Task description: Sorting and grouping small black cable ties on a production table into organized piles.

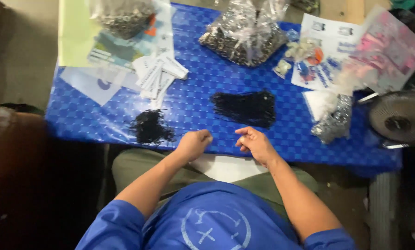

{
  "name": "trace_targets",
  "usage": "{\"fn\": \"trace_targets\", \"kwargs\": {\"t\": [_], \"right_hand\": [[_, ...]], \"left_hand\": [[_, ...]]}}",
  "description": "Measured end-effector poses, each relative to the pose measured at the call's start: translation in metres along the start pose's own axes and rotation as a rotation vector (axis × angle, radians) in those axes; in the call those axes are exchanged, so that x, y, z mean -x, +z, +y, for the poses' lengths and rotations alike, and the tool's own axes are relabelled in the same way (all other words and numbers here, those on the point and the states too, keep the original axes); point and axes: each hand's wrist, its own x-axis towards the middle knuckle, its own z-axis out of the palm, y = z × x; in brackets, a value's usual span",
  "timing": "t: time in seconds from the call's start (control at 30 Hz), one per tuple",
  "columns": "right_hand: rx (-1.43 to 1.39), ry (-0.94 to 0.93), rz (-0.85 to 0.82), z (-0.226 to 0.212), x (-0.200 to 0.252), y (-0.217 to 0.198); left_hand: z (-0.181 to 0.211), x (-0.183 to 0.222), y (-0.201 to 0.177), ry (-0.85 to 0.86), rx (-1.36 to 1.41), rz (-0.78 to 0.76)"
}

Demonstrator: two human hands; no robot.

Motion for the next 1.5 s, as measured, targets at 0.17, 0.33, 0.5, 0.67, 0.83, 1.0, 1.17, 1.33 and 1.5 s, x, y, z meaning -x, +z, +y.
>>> {"fn": "trace_targets", "kwargs": {"t": [0.17,0.33,0.5,0.67,0.83,1.0,1.17,1.33,1.5], "right_hand": [[0.604,-0.115,0.254,0.025,0.005,-0.049],[0.820,-0.329,0.459,0.050,-0.001,-0.059],[0.658,-0.334,0.574,0.059,0.011,-0.054],[0.724,-0.381,0.648,0.094,0.026,-0.050],[0.903,-0.504,0.599,0.074,0.029,-0.040],[1.182,-0.584,0.643,0.081,0.025,-0.039],[1.254,-0.559,0.677,0.073,0.018,-0.044],[1.275,-0.585,0.728,0.077,0.004,-0.044],[0.956,-0.507,0.689,0.097,0.016,-0.048]], "left_hand": [[0.001,-0.023,0.026,0.290,-0.366,0.374],[0.015,-0.054,0.049,0.446,-0.510,0.642],[0.041,-0.026,0.020,0.285,-0.408,0.580],[0.028,0.009,0.025,0.330,-0.407,0.576],[0.045,0.012,0.013,0.199,-0.507,0.255],[0.059,0.007,-0.001,0.080,-0.564,0.084],[0.068,-0.003,0.001,0.057,-0.497,0.100],[0.059,-0.001,-0.001,0.034,-0.441,0.194],[-0.027,0.013,-0.018,0.009,-0.528,1.004]]}}
